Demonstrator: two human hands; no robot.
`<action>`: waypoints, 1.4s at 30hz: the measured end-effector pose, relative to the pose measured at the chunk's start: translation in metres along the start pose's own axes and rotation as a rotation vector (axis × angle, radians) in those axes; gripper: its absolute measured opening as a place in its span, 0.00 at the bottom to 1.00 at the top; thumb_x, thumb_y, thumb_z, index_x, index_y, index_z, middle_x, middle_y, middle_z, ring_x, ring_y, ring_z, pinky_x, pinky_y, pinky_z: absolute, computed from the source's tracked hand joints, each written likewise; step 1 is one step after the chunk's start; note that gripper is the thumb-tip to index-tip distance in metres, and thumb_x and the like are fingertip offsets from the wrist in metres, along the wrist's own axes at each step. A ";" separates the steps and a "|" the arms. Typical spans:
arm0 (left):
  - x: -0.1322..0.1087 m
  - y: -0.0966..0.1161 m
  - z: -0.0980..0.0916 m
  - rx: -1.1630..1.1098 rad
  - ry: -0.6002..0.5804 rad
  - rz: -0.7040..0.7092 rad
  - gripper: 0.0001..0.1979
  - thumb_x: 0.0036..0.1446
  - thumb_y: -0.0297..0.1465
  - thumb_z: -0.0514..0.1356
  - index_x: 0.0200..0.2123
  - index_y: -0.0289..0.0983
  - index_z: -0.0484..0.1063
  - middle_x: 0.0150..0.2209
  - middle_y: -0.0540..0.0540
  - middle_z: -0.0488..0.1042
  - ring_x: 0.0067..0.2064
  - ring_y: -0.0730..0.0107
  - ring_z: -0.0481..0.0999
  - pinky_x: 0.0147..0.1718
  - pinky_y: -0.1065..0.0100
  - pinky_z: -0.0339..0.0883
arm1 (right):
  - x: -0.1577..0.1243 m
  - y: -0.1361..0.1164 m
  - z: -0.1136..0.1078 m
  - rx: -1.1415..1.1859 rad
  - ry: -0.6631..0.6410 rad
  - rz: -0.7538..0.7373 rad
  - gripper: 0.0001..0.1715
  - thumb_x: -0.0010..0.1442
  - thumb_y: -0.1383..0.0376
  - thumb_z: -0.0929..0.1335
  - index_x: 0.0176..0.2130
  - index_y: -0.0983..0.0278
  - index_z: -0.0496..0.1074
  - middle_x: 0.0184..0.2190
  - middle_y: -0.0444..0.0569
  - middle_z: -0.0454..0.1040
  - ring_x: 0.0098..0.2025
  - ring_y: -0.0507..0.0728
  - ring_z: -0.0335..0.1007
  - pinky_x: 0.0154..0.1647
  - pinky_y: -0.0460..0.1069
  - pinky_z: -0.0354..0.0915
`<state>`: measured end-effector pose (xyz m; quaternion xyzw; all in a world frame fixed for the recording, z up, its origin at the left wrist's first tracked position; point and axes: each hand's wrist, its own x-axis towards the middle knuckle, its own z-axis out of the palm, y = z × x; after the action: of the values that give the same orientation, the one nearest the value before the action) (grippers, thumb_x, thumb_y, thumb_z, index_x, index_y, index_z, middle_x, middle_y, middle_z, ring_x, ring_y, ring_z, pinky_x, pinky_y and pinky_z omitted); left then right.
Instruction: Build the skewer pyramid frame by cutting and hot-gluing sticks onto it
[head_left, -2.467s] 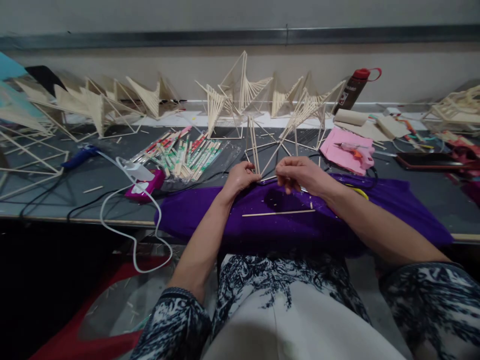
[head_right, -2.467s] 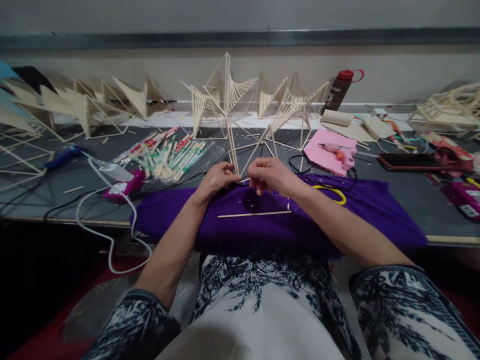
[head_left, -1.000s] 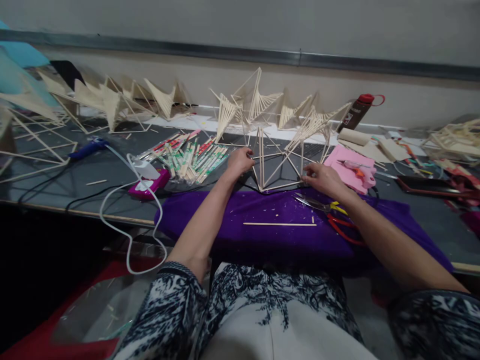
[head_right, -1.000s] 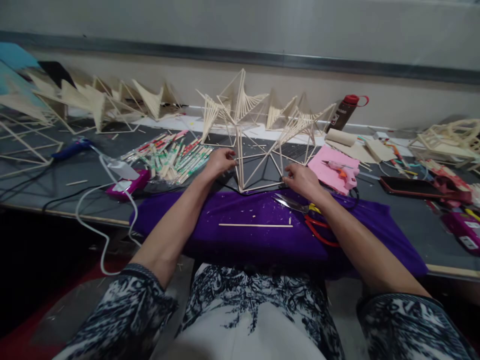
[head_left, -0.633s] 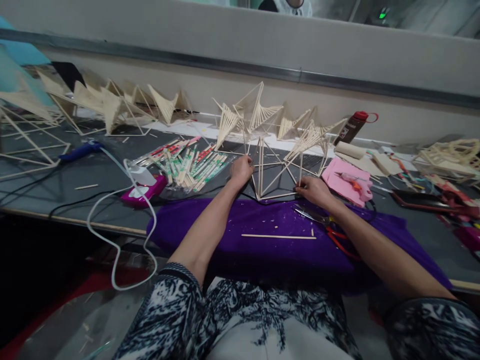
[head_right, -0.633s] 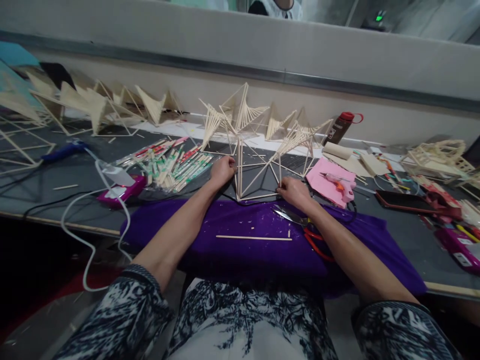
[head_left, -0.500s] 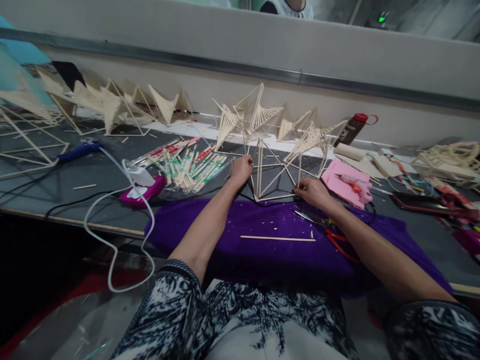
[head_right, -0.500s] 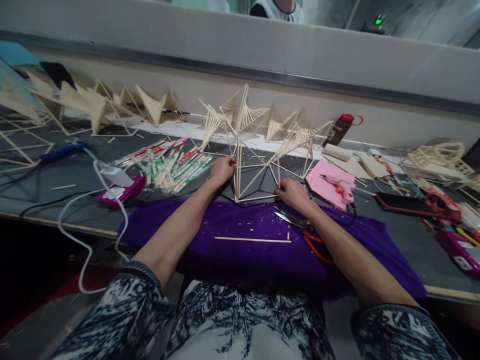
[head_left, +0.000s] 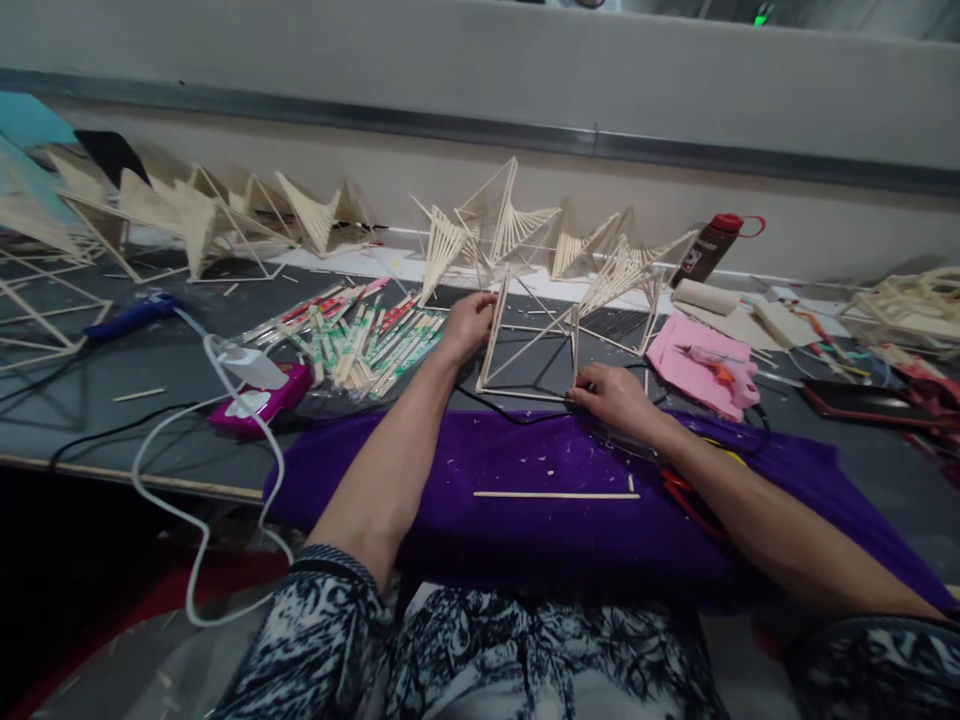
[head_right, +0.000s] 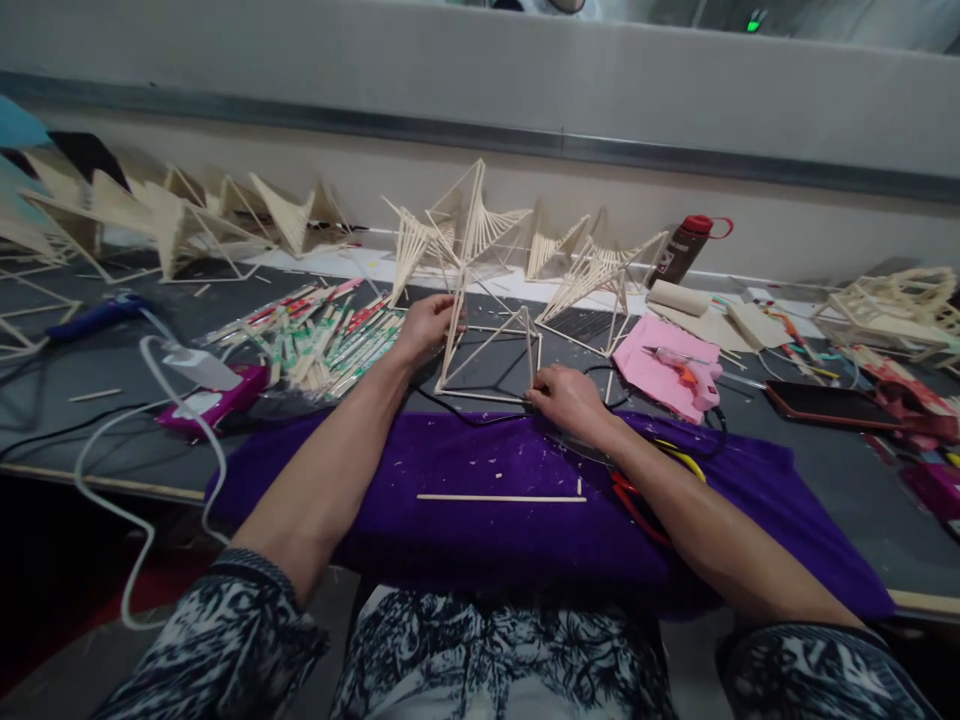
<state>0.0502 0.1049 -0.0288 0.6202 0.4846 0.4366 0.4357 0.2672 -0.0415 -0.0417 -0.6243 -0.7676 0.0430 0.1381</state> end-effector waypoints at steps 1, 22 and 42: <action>-0.001 0.003 -0.002 -0.070 -0.003 0.001 0.14 0.51 0.30 0.56 0.42 0.37 0.73 0.35 0.46 0.76 0.30 0.70 0.74 0.23 0.73 0.62 | 0.000 -0.001 0.000 0.001 -0.002 -0.006 0.14 0.58 0.56 0.63 0.32 0.62 0.73 0.33 0.48 0.74 0.35 0.54 0.69 0.33 0.46 0.56; -0.031 0.026 -0.009 -0.265 -0.167 -0.073 0.23 0.49 0.49 0.59 0.38 0.35 0.72 0.39 0.41 0.75 0.39 0.67 0.74 0.33 0.69 0.65 | 0.107 0.000 -0.074 -0.178 0.271 -0.360 0.19 0.60 0.62 0.62 0.50 0.58 0.71 0.44 0.50 0.73 0.38 0.56 0.68 0.32 0.48 0.57; -0.035 0.021 -0.003 -0.319 -0.203 -0.128 0.16 0.48 0.39 0.63 0.40 0.37 0.71 0.35 0.46 0.76 0.34 0.72 0.75 0.27 0.74 0.62 | 0.153 -0.023 -0.081 -0.274 -0.138 -0.560 0.06 0.56 0.67 0.67 0.30 0.60 0.75 0.28 0.42 0.74 0.31 0.50 0.66 0.31 0.46 0.51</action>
<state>0.0463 0.0676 -0.0122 0.5520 0.4012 0.4148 0.6019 0.2389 0.0934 0.0654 -0.3974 -0.9158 -0.0583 0.0067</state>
